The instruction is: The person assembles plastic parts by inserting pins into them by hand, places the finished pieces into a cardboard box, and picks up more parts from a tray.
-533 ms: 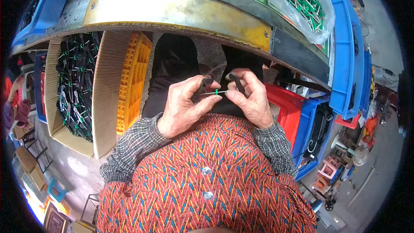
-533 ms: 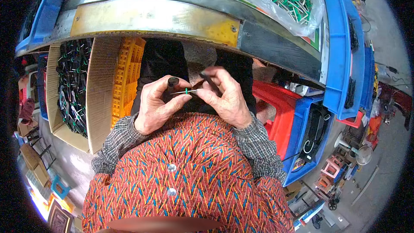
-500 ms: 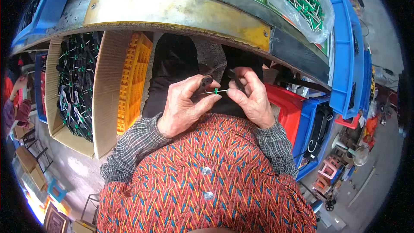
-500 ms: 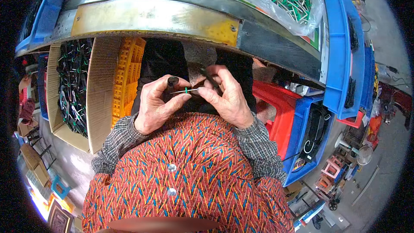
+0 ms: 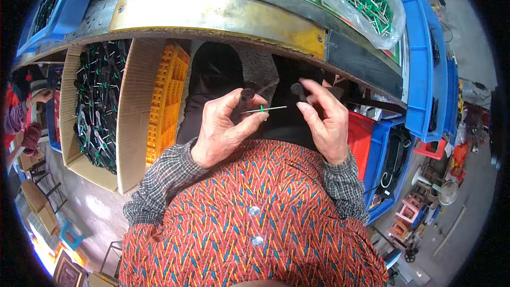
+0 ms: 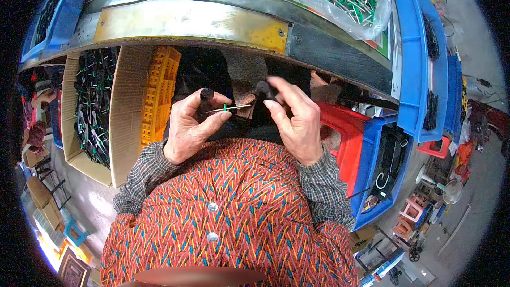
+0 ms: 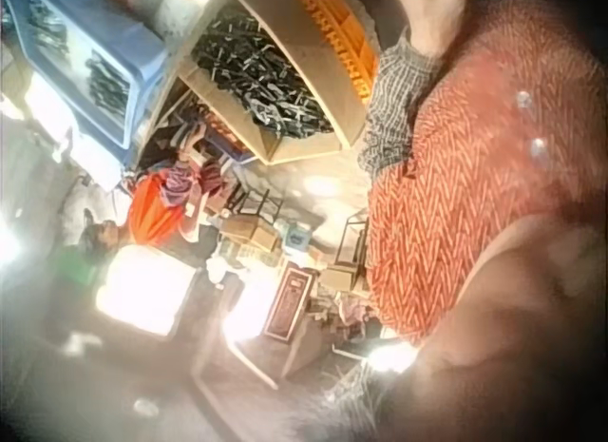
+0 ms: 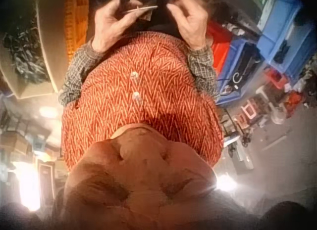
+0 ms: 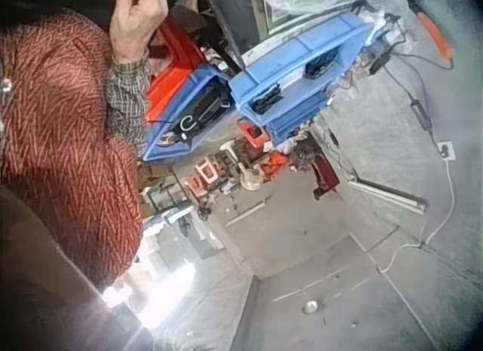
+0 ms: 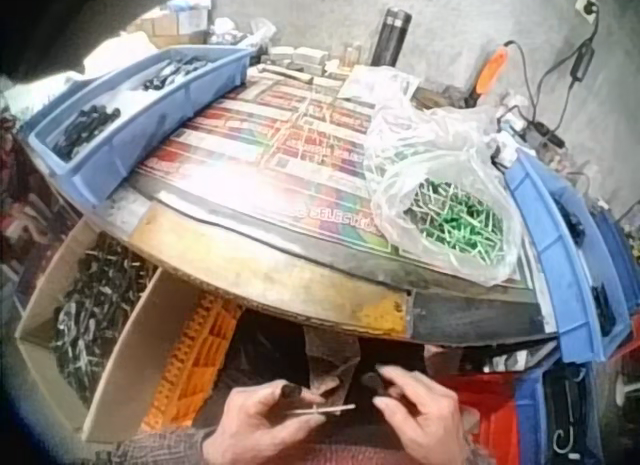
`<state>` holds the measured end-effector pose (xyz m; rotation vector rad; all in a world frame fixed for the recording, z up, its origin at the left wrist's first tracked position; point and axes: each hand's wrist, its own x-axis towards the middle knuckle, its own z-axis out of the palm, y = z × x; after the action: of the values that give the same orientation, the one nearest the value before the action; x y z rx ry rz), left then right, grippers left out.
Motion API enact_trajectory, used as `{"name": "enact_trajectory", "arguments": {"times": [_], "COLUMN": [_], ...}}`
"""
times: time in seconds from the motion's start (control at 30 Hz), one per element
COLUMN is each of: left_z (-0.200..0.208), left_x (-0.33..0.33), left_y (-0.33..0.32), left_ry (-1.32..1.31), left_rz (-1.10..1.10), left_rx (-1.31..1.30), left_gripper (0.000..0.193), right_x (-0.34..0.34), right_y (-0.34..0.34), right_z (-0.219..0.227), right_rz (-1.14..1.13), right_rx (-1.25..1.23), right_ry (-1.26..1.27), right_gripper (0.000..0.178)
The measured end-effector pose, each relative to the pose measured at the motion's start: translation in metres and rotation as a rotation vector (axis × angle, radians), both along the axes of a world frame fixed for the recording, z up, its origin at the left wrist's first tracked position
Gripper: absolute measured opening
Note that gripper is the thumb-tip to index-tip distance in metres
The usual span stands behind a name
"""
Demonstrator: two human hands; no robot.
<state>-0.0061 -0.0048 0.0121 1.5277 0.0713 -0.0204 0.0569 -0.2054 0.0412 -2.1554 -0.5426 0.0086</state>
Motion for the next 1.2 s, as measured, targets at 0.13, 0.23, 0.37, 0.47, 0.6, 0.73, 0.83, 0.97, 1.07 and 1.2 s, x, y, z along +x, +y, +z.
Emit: {"name": "enact_trajectory", "arguments": {"times": [0.13,0.23,0.37,0.47,0.6,0.73,0.83,0.97,1.07,1.2], "left_z": [0.007,0.009,0.010,0.008,0.015,0.022,0.028,0.029,0.028,0.026], "left_x": [-0.001,-0.003,-0.005,-0.005,-0.006,-0.007,-0.007,-0.006,-0.004,-0.001], "left_y": [0.000,-0.002,-0.005,-0.007,-0.007,-0.007,-0.008,-0.012,-0.014,-0.017], "left_ry": [0.002,0.041,0.050,-0.030,0.000,0.035,0.073,0.083,0.129,0.101], "left_rz": [-0.011,-0.018,-0.022,-0.008,-0.029,-0.058,-0.059,-0.081,-0.090,-0.118], "left_rx": [-0.011,-0.040,-0.053,-0.037,-0.050,-0.078,-0.117,-0.162,-0.247,-0.195], "left_gripper": [0.017,0.019,0.018,0.017,0.019,0.019,0.019,0.018,0.018,0.018], "right_x": [-0.004,-0.001,-0.002,-0.002,-0.008,-0.017,-0.018,-0.018,-0.024,-0.022], "right_y": [-0.008,-0.021,-0.027,-0.032,-0.032,-0.031,-0.034,-0.031,-0.031,-0.033], "right_z": [0.014,0.017,0.024,0.015,0.016,0.021,0.023,0.020,0.020,0.013], "right_rz": [-0.026,0.068,0.052,0.085,0.046,-0.059,-0.061,-0.059,-0.077,-0.074], "right_rx": [0.272,0.463,0.825,0.823,0.722,0.520,0.436,0.527,0.610,0.695], "right_ry": [0.375,0.679,0.914,0.880,0.764,0.620,0.574,0.464,0.620,0.605], "right_gripper": [0.021,0.021,0.029,0.034,0.029,0.018,0.015,0.017,0.019,0.020]}}
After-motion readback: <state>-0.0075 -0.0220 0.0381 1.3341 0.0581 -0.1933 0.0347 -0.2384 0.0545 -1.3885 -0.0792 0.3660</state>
